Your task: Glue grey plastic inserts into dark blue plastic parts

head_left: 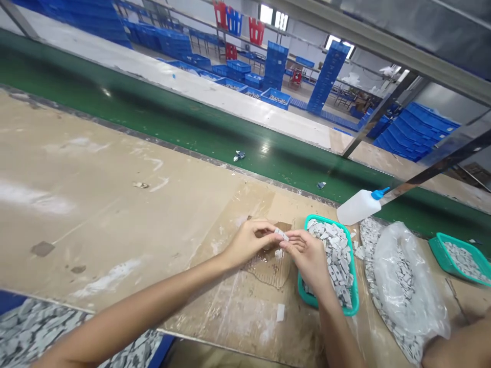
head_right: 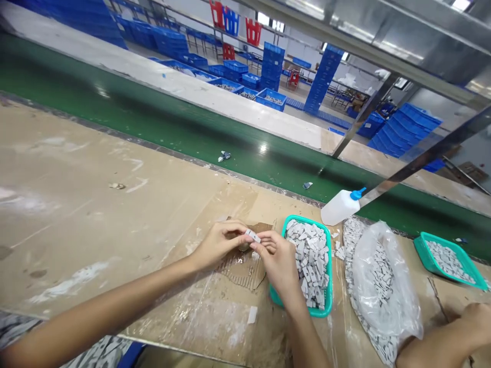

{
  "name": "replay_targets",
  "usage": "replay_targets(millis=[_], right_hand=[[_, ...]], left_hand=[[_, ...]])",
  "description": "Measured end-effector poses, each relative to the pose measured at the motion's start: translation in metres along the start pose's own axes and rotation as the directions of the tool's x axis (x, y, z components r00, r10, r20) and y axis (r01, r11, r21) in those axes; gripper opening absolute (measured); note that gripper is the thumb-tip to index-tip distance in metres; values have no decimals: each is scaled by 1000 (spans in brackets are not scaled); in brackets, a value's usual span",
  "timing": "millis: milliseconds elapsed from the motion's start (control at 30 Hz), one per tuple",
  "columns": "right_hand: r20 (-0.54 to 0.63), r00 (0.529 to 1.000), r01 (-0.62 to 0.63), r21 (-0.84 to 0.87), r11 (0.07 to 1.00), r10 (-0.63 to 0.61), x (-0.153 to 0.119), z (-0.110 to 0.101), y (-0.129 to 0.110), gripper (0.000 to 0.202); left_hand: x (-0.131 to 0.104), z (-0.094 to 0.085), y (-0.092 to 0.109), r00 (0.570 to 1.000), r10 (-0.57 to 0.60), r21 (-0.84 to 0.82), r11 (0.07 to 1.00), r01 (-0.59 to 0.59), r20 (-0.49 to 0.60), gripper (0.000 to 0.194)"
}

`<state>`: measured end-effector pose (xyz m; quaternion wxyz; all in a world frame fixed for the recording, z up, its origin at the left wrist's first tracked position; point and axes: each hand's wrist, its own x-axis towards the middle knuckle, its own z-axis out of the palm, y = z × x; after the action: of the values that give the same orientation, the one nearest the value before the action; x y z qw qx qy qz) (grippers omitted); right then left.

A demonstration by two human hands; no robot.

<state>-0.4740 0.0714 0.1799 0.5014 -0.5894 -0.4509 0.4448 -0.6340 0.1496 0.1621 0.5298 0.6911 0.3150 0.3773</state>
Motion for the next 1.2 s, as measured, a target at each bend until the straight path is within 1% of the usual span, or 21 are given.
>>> replay_targets(millis=[67, 167, 233, 300, 333, 367, 400, 433, 500, 567, 600, 633, 733, 900, 1033, 1200], right_hand=[[18, 1000, -10, -18, 1000, 10, 2, 2, 1, 28], [52, 998, -29, -31, 999, 30, 4, 1, 4, 30], [43, 999, -22, -79, 997, 25, 6, 0, 7, 31], [14, 1000, -3, -162, 987, 6, 5, 0, 11, 32], [0, 1000, 12, -223, 975, -12, 5, 1, 13, 31], [-5, 999, 38, -301, 953, -41, 4, 2, 14, 29], [3, 997, 76, -391, 917, -82, 3, 4, 16, 26], [23, 991, 125, -483, 866, -130, 3, 6, 17, 23], [85, 970, 229, -637, 736, -228, 2, 9, 19, 21], [151, 944, 308, -718, 623, -293, 2, 12, 20, 22], [176, 934, 334, -741, 582, -311, 2, 13, 21, 23], [199, 924, 356, -758, 546, -326, 3, 14, 21, 24], [256, 893, 416, -782, 464, -371, 3, 15, 23, 23], [309, 858, 469, -798, 380, -410, 2, 17, 24, 21], [320, 843, 483, -803, 349, -432, 0, 20, 23, 21], [328, 859, 470, -810, 350, -394, -2, 23, 22, 23]], left_hand=[[1, -2, -1, 1000, -6, 14, 1000, 6, 22, 16], [3, -5, -4, 997, 26, 48, 998, -30, 69, 16], [7, -10, -11, 998, 52, 92, 994, -56, 39, 18], [15, -19, -22, 991, 111, 198, 976, -94, -73, 21], [20, -25, -30, 978, 143, 259, 961, -101, -149, 22], [26, -32, -38, 960, 163, 303, 949, -89, -230, 23], [32, -39, -47, 941, 154, 309, 949, -56, -303, 24], [38, -46, -55, 919, 120, 274, 962, -13, -376, 26], [47, -57, -69, 866, 5, 114, 992, 60, -499, 27], [53, -62, -78, 818, -84, -31, 996, 81, -569, 24], [54, -62, -81, 806, -98, -64, 995, 75, -584, 21], [55, -62, -82, 801, -91, -68, 996, 63, -591, 18], [54, -59, -81, 815, -41, -25, 999, 32, -578, 13], [52, -57, -77, 817, -28, -4, 1000, 31, -576, 12], [53, -57, -77, 822, -27, -1, 999, 32, -570, 12], [53, -57, -78, 837, -40, -16, 999, 38, -545, 16]])
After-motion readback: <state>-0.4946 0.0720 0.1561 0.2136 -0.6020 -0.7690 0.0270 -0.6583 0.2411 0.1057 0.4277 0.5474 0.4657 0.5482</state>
